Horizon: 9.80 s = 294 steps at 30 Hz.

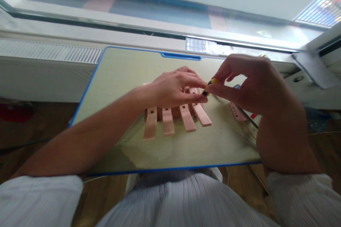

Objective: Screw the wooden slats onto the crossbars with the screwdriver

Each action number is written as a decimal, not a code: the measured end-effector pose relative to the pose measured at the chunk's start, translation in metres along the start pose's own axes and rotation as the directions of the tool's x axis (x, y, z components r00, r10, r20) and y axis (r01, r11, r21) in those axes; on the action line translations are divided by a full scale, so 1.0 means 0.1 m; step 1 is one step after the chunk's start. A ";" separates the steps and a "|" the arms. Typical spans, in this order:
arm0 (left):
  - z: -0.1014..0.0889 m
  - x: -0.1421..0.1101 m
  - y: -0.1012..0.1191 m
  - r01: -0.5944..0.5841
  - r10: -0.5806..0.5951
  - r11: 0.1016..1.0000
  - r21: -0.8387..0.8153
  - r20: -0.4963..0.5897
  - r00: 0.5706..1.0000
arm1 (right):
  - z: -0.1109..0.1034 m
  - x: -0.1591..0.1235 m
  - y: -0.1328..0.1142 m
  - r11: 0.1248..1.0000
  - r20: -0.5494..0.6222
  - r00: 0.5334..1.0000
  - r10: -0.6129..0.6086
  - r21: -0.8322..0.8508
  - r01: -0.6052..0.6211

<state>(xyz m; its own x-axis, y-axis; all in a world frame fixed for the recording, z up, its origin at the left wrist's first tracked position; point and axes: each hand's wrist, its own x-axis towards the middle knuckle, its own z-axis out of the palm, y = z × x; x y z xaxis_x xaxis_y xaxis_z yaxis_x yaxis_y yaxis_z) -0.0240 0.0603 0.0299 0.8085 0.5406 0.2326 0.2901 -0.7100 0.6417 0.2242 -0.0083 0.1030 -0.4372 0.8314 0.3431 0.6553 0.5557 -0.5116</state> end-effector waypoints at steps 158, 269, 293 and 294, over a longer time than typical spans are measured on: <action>0.05 0.01 -0.09 -0.042 0.036 0.990 -0.131 -0.051 0.998 | -0.07 -0.02 0.01 0.996 0.042 0.999 -0.034 0.081 0.031; 0.04 -0.01 -0.02 -0.037 0.034 0.998 -0.053 -0.057 0.998 | 0.02 0.00 0.05 0.994 0.038 0.997 0.063 0.089 -0.066; 0.03 -0.01 0.00 -0.010 0.007 0.998 -0.056 -0.057 0.998 | -0.06 0.00 0.02 0.992 0.077 0.997 0.028 0.124 -0.037; 0.03 -0.01 -0.01 -0.013 0.010 0.999 -0.052 -0.057 0.998 | -0.05 0.00 0.03 0.993 0.072 0.997 0.032 0.114 -0.040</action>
<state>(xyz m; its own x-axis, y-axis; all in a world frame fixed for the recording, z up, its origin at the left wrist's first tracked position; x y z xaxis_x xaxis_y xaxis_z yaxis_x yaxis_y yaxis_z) -0.0233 0.0590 0.0266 0.7809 0.5583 0.2801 0.2528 -0.6925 0.6756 0.2291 -0.0068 0.1059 -0.4592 0.8465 0.2693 0.5978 0.5188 -0.6112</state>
